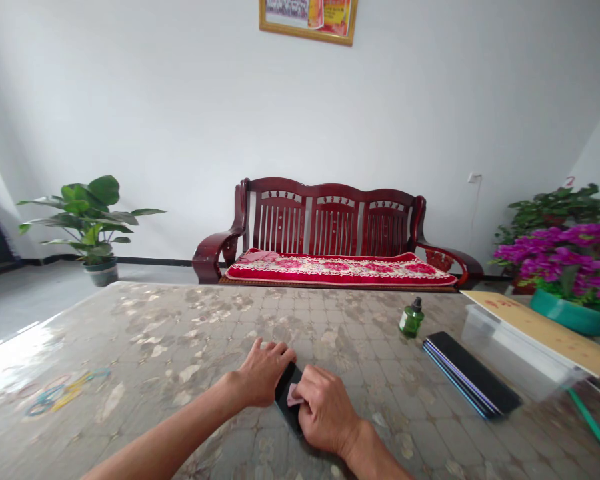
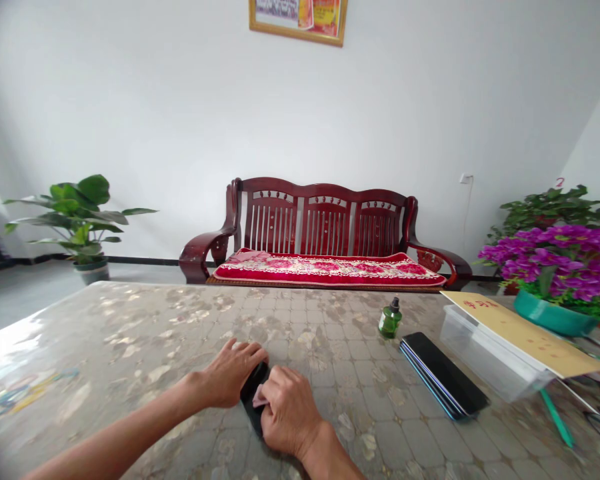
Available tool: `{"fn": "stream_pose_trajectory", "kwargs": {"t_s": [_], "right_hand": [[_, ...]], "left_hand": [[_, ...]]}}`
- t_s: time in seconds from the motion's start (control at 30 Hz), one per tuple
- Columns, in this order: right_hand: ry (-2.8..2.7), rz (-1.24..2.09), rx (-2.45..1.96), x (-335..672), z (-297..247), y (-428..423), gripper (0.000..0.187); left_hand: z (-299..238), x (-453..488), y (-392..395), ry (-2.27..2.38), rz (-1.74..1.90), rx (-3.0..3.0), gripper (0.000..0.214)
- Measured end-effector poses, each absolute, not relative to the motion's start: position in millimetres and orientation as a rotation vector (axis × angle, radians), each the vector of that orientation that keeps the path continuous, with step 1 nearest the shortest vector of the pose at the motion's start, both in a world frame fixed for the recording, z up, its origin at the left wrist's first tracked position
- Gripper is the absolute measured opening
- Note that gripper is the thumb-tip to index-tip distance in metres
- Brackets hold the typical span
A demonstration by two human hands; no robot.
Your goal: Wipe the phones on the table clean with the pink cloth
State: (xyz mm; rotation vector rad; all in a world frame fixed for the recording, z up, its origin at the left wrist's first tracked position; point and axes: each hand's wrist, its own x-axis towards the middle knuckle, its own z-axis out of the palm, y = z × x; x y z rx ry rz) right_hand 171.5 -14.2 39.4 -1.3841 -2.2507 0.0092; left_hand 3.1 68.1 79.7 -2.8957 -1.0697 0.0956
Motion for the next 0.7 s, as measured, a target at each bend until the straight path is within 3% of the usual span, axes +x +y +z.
{"fn": "stream_pose_trajectory", "kwargs": {"t_s": [0.17,0.7], "right_hand": [[-2.191,0.035,-1.475,173,39,-14,0.025],[-1.937,0.024,-1.665,175,38,-10,0.027]], "left_hand": [[75,1,62,-1.397,0.142,-2.715,0.051],[71,-23,26,-1.483,0.007,-2.836,0.065]]}}
